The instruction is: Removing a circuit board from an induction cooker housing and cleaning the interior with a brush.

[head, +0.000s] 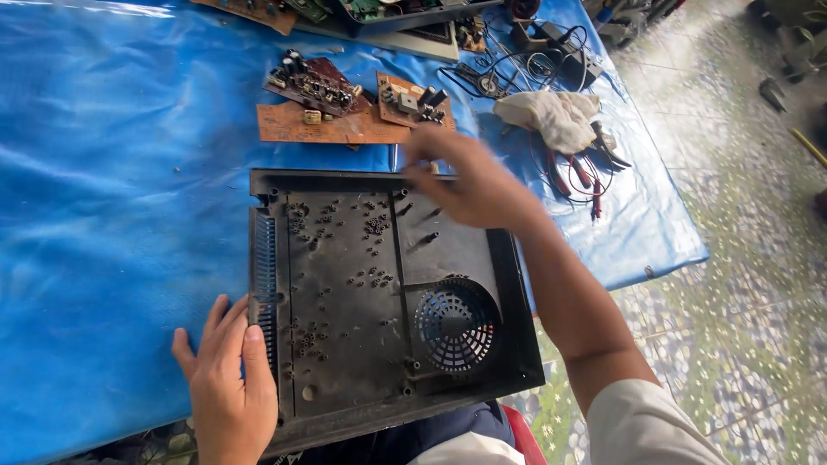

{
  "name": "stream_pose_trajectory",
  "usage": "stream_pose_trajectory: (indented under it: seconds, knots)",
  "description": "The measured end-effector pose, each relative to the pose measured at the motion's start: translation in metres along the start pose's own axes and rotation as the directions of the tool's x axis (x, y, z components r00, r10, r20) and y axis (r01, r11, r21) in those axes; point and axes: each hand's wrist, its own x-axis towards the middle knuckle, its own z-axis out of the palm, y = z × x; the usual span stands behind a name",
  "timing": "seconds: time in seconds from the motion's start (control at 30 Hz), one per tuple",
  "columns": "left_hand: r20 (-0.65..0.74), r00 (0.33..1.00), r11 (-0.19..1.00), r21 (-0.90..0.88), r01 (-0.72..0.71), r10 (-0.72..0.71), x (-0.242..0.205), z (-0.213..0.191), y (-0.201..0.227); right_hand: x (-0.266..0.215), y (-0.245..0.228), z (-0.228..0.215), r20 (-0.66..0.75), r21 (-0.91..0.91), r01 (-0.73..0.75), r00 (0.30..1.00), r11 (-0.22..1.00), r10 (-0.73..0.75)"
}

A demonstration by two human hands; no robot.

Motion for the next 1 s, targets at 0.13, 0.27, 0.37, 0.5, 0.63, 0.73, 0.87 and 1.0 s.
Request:
stream_pose_trajectory:
  seconds: [0.13, 0.27, 0.37, 0.5, 0.63, 0.73, 0.87, 1.0]
  knots:
    - [0.006, 1.0, 1.0, 0.016, -0.01, 0.01, -0.002, 0.003, -0.006, -0.146, 0.057, -0.056, -0.257, -0.193, -0.307, 0.933, 0.932, 0.254]
    - [-0.015, 1.0, 0.999, 0.042, -0.021, 0.021, -0.004, 0.006, -0.011, -0.316, 0.101, -0.094, -0.278, -0.486, -0.782, 0.561, 0.389, 0.78]
    - [-0.016, 0.999, 0.997, 0.07, -0.031, 0.032, -0.006, 0.008, -0.019, -0.374, 0.074, -0.089, -0.293, -0.446, -0.895, 0.166, 0.02, 0.941]
    - [-0.029, 0.998, 0.992, 0.113, -0.05, 0.053, -0.007, 0.01, -0.028, -0.353, 0.022, -0.053, -0.244, -0.079, -0.991, 0.121, 0.104, 0.962]
    - [-0.034, 0.997, 0.991, 0.116, -0.063, 0.068, -0.012, 0.01, -0.031, -0.337, 0.015, -0.022, -0.28, -0.023, -0.972, 0.232, 0.235, 0.932]
    - [-0.009, 0.999, 0.989, 0.141, -0.051, 0.053, -0.018, 0.005, -0.023, -0.342, 0.031, -0.015, -0.41, 0.016, -0.945, 0.291, 0.326, 0.864]
    - [-0.02, 0.999, 0.99, 0.138, -0.041, 0.044, -0.032, -0.005, -0.014, -0.352, 0.059, -0.012, -0.571, -0.101, -0.873, 0.444, 0.477, 0.691]
    - [-0.085, 0.996, 0.985, 0.17, 0.007, 0.008, -0.05, -0.018, 0.017, -0.312, 0.039, -0.006, -0.525, -0.023, -0.795, 0.525, 0.606, 0.669]
